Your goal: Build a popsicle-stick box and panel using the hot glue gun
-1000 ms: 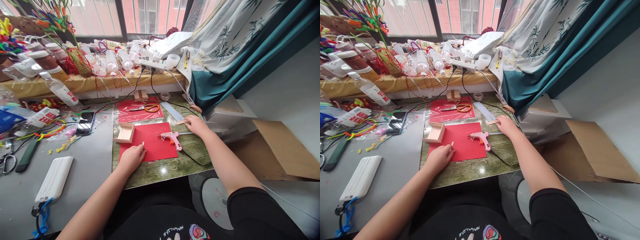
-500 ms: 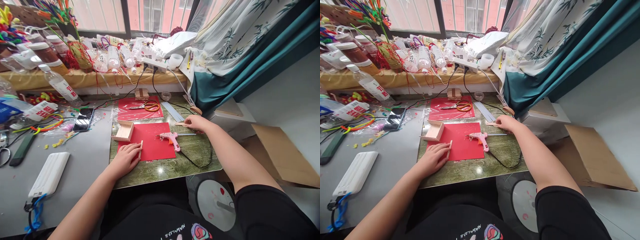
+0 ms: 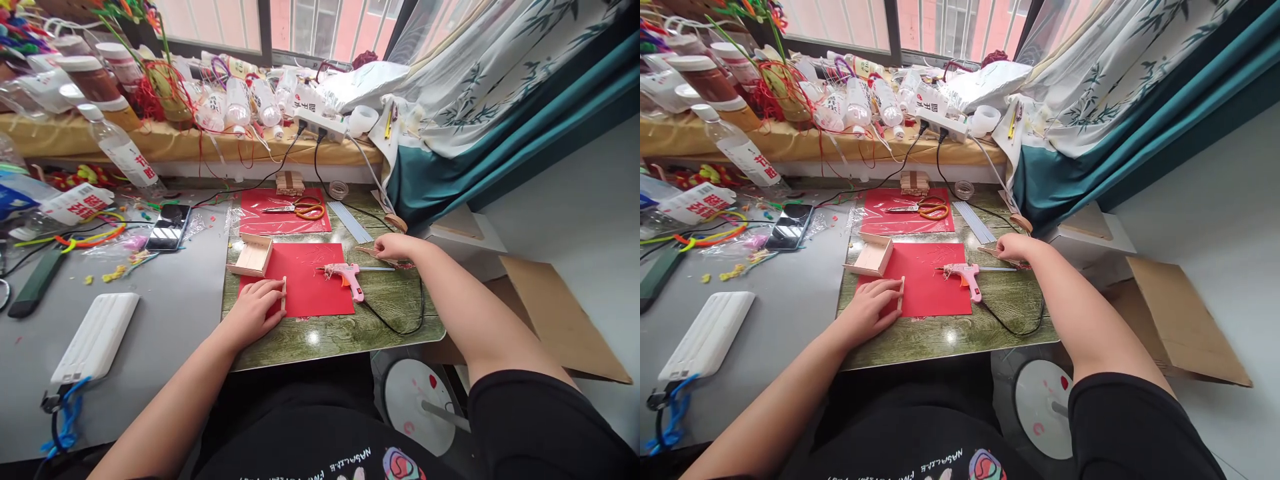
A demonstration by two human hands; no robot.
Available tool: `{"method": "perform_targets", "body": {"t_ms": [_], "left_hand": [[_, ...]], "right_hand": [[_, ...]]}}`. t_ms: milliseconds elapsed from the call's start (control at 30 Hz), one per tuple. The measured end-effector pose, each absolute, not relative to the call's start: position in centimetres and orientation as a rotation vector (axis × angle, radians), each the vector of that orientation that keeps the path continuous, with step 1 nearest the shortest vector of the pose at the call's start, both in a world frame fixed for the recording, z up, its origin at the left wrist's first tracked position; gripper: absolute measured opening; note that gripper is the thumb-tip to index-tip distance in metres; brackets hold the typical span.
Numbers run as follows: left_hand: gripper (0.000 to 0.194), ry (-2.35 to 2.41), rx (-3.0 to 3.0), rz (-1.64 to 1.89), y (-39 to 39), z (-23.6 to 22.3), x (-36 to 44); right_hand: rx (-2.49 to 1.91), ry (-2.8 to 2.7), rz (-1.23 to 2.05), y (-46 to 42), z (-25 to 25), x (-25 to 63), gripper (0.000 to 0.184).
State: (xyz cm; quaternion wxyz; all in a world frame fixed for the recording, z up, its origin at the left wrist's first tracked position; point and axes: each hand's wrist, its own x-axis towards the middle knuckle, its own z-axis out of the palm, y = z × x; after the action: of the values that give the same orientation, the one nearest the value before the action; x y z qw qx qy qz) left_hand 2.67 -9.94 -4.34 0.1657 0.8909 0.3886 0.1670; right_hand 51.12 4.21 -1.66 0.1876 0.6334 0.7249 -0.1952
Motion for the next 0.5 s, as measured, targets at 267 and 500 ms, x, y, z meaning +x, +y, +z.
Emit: {"method": "perform_targets", "body": {"t_ms": [267,500], "left_hand": [[0.032,1.137,2.482,0.525,-10.0,-4.6,2.2],[0.04,1.17,2.431,0.555,-10.1,-4.7,2.0]], "right_hand": [[1.942,2.032,-0.511,1.9,-0.9,49.2,0.008],[2.138,2.211,-0.546,0.0,2.5,46.2,0.013]]}}
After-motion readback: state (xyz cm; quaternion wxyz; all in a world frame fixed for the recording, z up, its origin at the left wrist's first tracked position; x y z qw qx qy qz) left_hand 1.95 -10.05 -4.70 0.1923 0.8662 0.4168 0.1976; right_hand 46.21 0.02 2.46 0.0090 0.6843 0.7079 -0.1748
